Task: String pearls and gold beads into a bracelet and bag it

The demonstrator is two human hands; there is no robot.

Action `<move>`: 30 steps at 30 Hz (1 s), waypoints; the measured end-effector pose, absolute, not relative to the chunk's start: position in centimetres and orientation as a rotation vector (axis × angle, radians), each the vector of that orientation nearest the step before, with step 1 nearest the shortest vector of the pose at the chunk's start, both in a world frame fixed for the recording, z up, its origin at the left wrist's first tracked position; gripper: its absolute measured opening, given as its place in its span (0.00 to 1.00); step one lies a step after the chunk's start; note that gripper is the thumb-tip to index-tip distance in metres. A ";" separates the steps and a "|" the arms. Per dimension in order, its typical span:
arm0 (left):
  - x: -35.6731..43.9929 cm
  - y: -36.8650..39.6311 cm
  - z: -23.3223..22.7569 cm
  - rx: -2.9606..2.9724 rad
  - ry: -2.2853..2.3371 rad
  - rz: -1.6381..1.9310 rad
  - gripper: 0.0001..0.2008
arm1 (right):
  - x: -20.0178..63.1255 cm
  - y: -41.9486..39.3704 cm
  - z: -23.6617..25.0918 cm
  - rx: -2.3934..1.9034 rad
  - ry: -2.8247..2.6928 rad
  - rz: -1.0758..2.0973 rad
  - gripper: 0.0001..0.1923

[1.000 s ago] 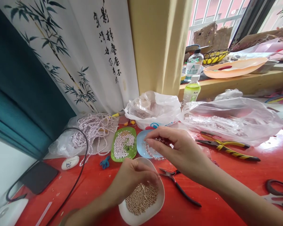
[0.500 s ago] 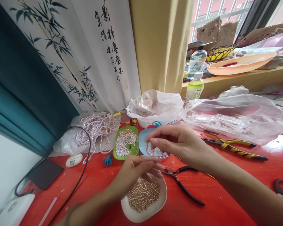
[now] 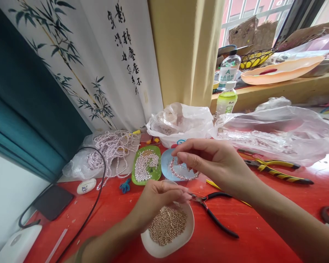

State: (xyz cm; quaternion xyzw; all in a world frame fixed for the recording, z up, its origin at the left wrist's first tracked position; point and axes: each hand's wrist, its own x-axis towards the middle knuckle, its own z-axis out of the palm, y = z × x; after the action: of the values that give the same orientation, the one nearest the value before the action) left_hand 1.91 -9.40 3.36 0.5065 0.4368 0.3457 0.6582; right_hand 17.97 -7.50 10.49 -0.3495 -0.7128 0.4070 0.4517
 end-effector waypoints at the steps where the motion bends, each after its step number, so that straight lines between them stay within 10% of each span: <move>1: 1.9 -9.4 3.3 1.141 0.991 0.788 0.07 | 18.0 -7.5 10.4 -0.868 -1.778 0.994 0.06; 30: 1.8 -9.8 2.8 1.085 0.936 1.069 0.06 | 18.0 -7.9 10.4 -0.917 -2.238 0.285 0.06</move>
State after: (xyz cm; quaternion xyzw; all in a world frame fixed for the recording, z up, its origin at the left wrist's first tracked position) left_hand 1.77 -9.80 2.85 0.4729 0.4083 0.4662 0.6264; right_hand 18.00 -7.86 10.42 -0.3534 -0.8623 0.1096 0.3458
